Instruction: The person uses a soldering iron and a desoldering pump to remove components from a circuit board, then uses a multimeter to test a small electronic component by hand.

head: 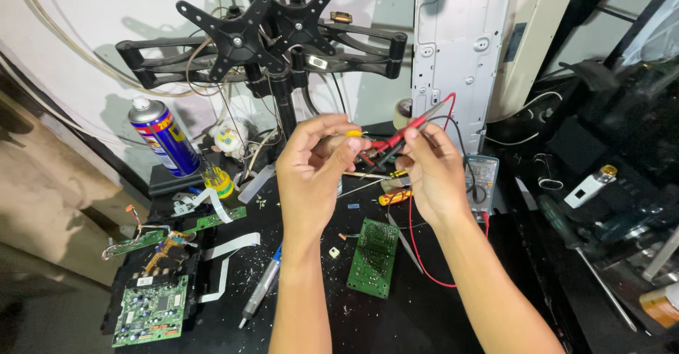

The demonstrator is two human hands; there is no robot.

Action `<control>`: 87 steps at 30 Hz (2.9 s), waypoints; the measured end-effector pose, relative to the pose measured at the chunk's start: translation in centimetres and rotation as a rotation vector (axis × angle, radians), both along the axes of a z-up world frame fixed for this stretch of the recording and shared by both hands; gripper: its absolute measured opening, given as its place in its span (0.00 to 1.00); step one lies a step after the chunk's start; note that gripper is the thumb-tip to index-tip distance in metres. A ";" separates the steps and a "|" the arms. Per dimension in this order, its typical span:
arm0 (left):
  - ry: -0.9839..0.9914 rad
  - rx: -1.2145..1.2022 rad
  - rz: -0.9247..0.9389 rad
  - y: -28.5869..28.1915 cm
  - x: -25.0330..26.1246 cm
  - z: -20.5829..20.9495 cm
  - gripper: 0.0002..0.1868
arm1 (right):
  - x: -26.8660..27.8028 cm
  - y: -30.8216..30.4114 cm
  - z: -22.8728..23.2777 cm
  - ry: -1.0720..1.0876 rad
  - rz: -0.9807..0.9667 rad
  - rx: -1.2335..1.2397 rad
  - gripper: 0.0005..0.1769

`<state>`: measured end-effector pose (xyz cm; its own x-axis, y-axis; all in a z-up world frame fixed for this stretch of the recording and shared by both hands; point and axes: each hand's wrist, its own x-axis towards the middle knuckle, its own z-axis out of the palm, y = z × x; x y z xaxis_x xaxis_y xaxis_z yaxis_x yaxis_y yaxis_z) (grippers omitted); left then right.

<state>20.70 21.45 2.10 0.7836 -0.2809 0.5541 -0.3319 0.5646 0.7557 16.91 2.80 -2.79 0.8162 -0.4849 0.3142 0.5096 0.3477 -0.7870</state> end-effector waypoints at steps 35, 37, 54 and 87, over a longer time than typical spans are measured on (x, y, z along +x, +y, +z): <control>0.084 -0.209 -0.077 -3.7 2.6 -3.4 0.11 | -0.1 0.6 2.9 -0.110 0.122 -0.003 0.04; 0.077 -0.202 -0.072 -3.6 2.5 -3.5 0.11 | -0.2 0.7 2.9 -0.119 0.132 -0.013 0.03; 0.097 -0.047 0.065 -2.8 1.8 -2.2 0.09 | -0.3 0.7 2.4 -0.138 0.092 -0.092 0.07; 0.190 -0.143 -0.099 -3.3 1.6 -2.3 0.13 | -0.6 -0.8 2.8 -0.156 0.131 0.070 0.16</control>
<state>22.34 18.20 -0.20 0.8502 -0.2910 0.4388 -0.1289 0.6930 0.7093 16.32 2.01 0.02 0.8179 -0.4031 0.4105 0.5699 0.4701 -0.6739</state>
